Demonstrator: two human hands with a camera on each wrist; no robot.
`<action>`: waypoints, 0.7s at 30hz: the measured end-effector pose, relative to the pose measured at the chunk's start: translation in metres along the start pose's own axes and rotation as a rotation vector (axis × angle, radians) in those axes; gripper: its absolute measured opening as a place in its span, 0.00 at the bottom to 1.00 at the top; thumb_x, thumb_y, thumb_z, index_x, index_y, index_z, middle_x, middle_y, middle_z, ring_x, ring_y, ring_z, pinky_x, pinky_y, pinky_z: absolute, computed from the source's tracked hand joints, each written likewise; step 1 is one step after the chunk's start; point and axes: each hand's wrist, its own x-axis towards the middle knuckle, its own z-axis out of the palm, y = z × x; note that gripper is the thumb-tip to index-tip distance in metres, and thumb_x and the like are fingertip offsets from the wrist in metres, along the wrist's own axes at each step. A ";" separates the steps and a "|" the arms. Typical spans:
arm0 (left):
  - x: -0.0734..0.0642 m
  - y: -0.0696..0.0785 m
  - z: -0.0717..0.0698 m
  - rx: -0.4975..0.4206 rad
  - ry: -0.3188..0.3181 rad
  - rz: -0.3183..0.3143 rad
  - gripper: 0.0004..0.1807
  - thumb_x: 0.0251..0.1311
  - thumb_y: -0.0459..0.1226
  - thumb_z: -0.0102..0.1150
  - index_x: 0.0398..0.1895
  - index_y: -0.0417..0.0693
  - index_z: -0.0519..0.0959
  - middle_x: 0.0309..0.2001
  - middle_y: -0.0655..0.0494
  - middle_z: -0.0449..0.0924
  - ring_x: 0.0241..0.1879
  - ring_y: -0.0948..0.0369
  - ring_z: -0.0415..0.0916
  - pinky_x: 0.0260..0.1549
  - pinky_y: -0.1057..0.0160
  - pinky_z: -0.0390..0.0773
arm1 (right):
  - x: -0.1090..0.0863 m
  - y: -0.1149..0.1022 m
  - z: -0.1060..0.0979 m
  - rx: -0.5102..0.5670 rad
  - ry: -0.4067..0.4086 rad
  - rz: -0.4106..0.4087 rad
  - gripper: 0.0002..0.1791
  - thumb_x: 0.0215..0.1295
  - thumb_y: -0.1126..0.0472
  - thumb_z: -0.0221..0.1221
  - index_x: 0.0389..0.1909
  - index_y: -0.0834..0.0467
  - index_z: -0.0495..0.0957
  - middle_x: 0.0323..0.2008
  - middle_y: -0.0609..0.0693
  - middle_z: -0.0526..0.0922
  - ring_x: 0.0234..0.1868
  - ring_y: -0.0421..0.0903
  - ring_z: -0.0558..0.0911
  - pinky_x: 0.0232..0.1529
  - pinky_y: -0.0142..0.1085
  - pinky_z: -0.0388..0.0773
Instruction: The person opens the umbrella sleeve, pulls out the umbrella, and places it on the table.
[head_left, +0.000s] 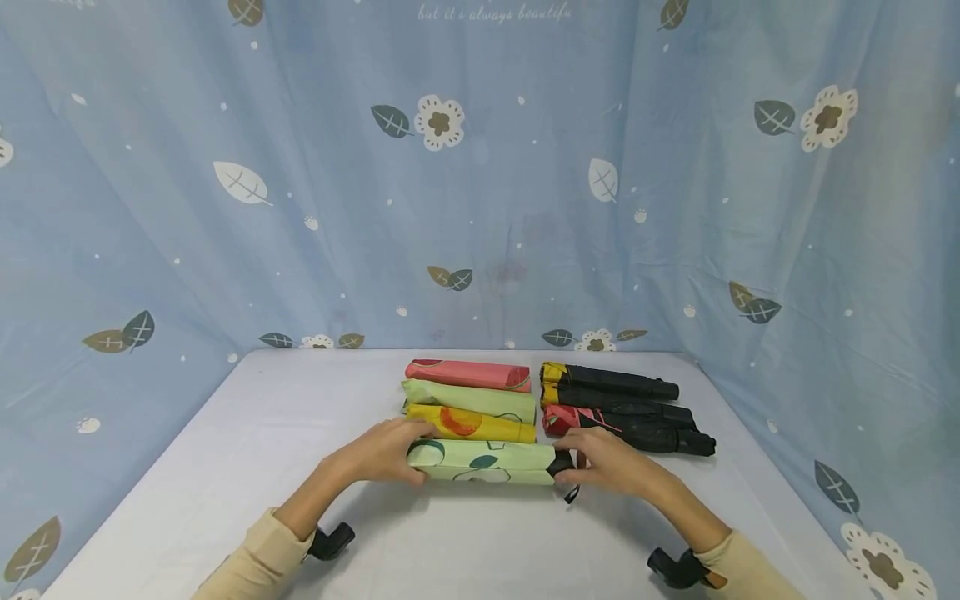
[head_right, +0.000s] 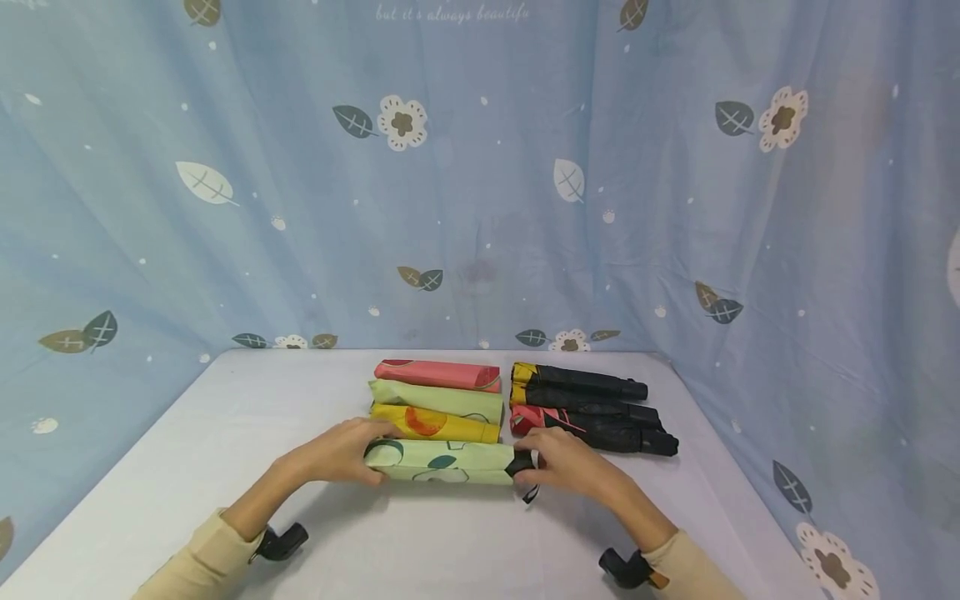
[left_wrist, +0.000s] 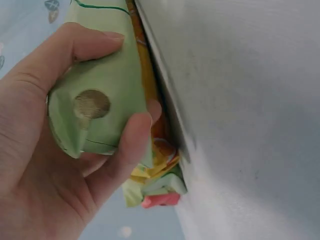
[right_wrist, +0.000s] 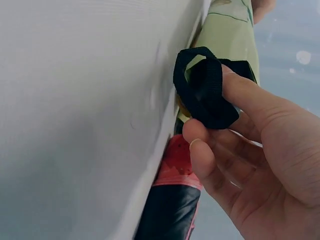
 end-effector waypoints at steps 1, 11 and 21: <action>0.001 0.000 -0.001 -0.016 0.007 0.007 0.25 0.44 0.44 0.72 0.50 0.56 0.79 0.43 0.68 0.80 0.40 0.68 0.71 0.41 0.63 0.73 | 0.000 0.000 -0.001 -0.006 0.007 0.000 0.26 0.61 0.44 0.65 0.53 0.58 0.82 0.44 0.47 0.83 0.31 0.31 0.77 0.32 0.26 0.76; 0.003 -0.011 -0.003 -0.190 -0.031 0.044 0.27 0.48 0.42 0.73 0.55 0.58 0.77 0.48 0.68 0.80 0.44 0.68 0.73 0.45 0.66 0.75 | -0.004 0.006 -0.006 -0.007 0.042 -0.044 0.24 0.62 0.47 0.65 0.53 0.58 0.82 0.45 0.48 0.84 0.28 0.28 0.76 0.29 0.25 0.75; 0.004 -0.017 -0.003 -0.242 0.049 0.095 0.28 0.49 0.41 0.72 0.57 0.63 0.77 0.47 0.66 0.81 0.40 0.67 0.72 0.39 0.69 0.74 | -0.009 0.008 -0.011 0.050 0.064 -0.012 0.22 0.62 0.51 0.66 0.53 0.58 0.80 0.37 0.44 0.86 0.26 0.31 0.78 0.24 0.26 0.75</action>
